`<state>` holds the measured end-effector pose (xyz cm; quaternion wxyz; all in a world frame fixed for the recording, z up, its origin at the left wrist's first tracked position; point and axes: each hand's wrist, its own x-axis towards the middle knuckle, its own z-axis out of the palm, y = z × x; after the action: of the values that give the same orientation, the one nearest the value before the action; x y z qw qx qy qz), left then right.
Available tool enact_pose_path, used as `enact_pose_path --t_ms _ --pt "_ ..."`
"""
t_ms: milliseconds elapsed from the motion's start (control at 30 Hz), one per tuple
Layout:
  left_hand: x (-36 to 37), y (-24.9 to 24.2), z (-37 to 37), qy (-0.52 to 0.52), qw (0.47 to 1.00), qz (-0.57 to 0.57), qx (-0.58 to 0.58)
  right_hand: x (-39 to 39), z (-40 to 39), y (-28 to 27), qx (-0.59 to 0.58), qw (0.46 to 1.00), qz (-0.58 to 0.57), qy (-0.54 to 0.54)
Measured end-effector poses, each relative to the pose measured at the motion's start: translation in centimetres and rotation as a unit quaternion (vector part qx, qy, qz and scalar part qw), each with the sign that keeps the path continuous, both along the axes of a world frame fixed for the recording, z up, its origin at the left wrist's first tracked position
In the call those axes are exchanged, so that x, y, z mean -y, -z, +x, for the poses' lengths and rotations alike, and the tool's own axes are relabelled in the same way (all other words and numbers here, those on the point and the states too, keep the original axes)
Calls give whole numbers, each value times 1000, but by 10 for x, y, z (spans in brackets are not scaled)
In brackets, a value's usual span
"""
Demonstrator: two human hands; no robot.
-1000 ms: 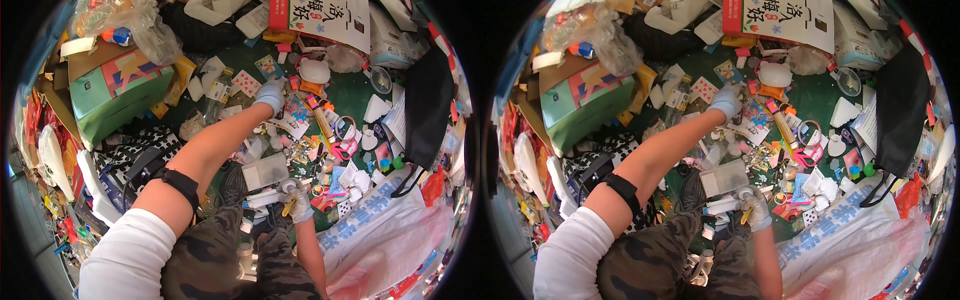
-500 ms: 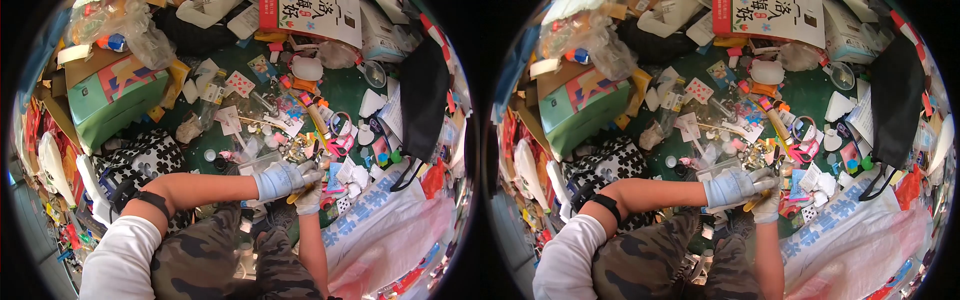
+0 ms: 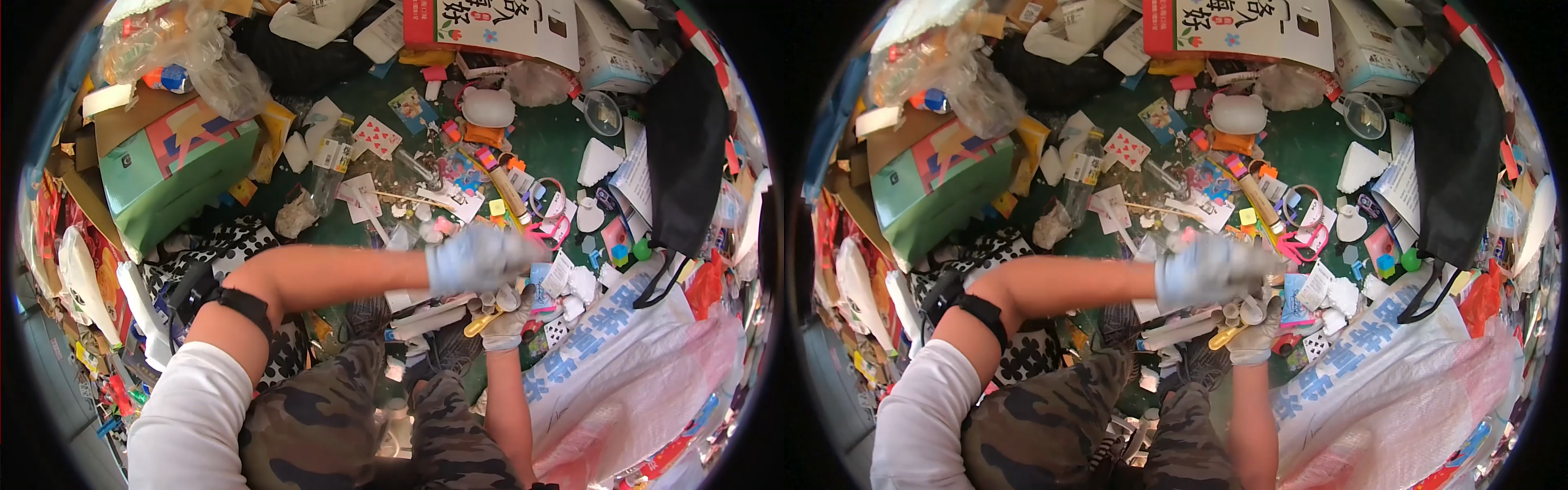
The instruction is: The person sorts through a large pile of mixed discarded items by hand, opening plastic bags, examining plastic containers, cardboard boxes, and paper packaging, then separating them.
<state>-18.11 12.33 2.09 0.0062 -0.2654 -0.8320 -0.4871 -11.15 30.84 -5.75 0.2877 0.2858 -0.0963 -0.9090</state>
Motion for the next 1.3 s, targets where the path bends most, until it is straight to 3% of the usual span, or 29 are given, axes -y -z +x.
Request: enact_pose_path --t_ms 33,67,100,167,233,267,400,467,500,567,600,633,667,700,767,800,867,900,933,967,1033,1067,1133,1200,1267,1300 --pt "2 10 -24 -86 992 -70 -55 1 -2 -7 -158 983 64 -62" --pt "8 17 -47 -113 979 -168 -1 5 -3 -20 -128 974 160 -91" --pt "16 23 -71 -138 953 -264 53 7 0 -20 -128 974 161 -94" --pt "32 75 -105 -93 906 -394 127 9 5 -18 -66 964 223 -132" --pt "43 75 -110 -93 880 -443 147 10 7 -17 -64 962 229 -136" --pt "46 75 -110 -124 880 -412 200 9 9 -16 -60 957 246 -144" --pt "61 67 -67 -202 912 -309 181 5 11 -14 -38 943 290 -160" --pt "59 50 -39 -274 924 -140 227 8 9 -11 -29 943 287 -164" --pt "51 35 -22 -265 927 -71 256 12 7 -11 -53 946 272 -171" --pt "39 6 9 -137 954 -92 250 16 6 -6 -77 947 255 -179" --pt "34 -2 21 -25 967 -169 190 15 6 4 -90 943 248 -206" --pt "18 5 29 47 946 -268 174 19 4 4 -102 937 241 -232" --pt "11 11 42 79 951 -238 183 23 7 3 -44 903 333 -269" --pt "12 3 38 77 951 -237 183 24 7 -4 -45 902 334 -270" --pt "17 -20 21 120 905 -161 376 22 7 -14 -77 914 302 -261" --pt "26 -13 13 134 905 -83 395 12 11 -8 -79 942 235 -226" --pt "40 4 -22 37 941 -77 327 7 15 -5 -107 950 201 -212" --pt "47 20 -41 -69 960 -199 184 6 17 -5 -134 957 167 -198" --pt "57 22 -67 -127 942 -284 130 10 16 -14 -117 956 190 -193" --pt "64 34 -87 -184 909 -351 126 12 16 -15 -117 955 190 -194" --pt "90 53 -115 -169 854 -462 170 14 14 -15 -103 950 206 -211" --pt "100 85 -125 -191 842 -466 195 15 12 -15 -103 950 206 -212" --pt "103 78 -119 -211 828 -470 219 16 10 -15 -119 944 218 -219" --pt "98 56 -88 -246 878 -344 226 15 9 -19 -123 942 234 -204" --pt "87 36 -55 -236 908 -120 325 15 9 -22 -132 951 226 -163" --pt "78 53 -31 -218 912 42 346 13 10 -23 -130 943 260 -162"
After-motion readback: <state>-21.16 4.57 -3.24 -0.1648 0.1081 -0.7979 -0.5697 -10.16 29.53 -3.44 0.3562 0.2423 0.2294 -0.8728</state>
